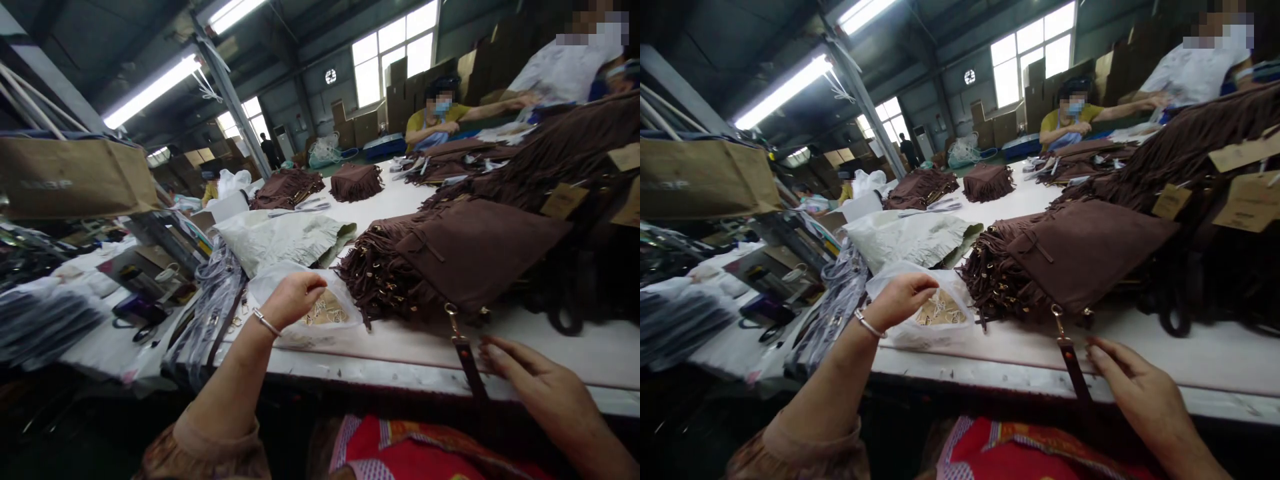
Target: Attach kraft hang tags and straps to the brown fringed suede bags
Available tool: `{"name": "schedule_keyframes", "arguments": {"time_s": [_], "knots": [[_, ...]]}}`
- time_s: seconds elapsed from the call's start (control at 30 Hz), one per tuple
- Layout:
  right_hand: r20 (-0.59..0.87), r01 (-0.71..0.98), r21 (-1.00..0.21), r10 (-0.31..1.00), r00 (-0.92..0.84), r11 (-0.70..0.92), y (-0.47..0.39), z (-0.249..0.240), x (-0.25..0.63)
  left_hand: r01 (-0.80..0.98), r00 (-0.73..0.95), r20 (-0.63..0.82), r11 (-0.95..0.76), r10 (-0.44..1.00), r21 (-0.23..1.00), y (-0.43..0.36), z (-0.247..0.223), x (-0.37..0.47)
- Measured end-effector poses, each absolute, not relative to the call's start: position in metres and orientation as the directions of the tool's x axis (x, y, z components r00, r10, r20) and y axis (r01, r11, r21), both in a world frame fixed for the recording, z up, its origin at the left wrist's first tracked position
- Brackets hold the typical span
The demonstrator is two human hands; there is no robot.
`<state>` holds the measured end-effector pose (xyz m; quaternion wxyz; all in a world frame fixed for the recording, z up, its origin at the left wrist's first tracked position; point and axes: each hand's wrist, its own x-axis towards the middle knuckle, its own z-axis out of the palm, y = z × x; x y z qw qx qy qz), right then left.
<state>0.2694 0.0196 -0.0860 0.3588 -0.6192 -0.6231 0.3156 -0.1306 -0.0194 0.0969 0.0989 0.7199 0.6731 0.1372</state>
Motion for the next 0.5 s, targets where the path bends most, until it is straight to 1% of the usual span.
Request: {"name": "schedule_keyframes", "arguments": {"time_s": [0.03, 0.1, 0.2, 0.27, 0.33, 0.4, 0.5], "knots": [[0.025, 0.552, -0.834, 0.999, 0.03, 0.005, 0.021, -0.09, 0.272, 0.973, 0.028, -0.014, -0.024, 0.999, 0.228, -0.011, 0.09, -0.147], [-0.028, 0.555, -0.831, 0.999, 0.023, -0.036, 0.022, -0.096, 0.275, 0.99, -0.013, -0.089, 0.026, 0.996, 0.142, 0.004, 0.069, -0.172], [0.003, 0.561, -0.828, 1.0, -0.004, 0.004, 0.023, -0.102, 0.276, 0.99, -0.059, -0.125, 0.075, 0.99, 0.121, 0.018, 0.034, -0.191], [0.008, 0.564, -0.825, 1.0, -0.02, 0.018, 0.023, -0.103, 0.276, 0.987, -0.084, -0.134, 0.101, 0.987, 0.128, 0.023, 0.018, -0.195], [-0.007, 0.565, -0.825, 1.0, -0.024, 0.008, 0.024, -0.103, 0.275, 0.981, -0.098, -0.123, 0.116, 0.988, 0.155, 0.025, 0.011, -0.197], [-0.021, 0.557, -0.83, 1.0, -0.022, -0.005, 0.024, -0.103, 0.275, 0.973, -0.096, -0.085, 0.111, 0.992, 0.204, 0.023, 0.016, -0.199], [-0.01, 0.545, -0.839, 1.0, -0.021, 0.003, 0.023, -0.102, 0.274, 0.949, -0.095, -0.004, 0.092, 0.995, 0.302, 0.014, 0.037, -0.207]]}}
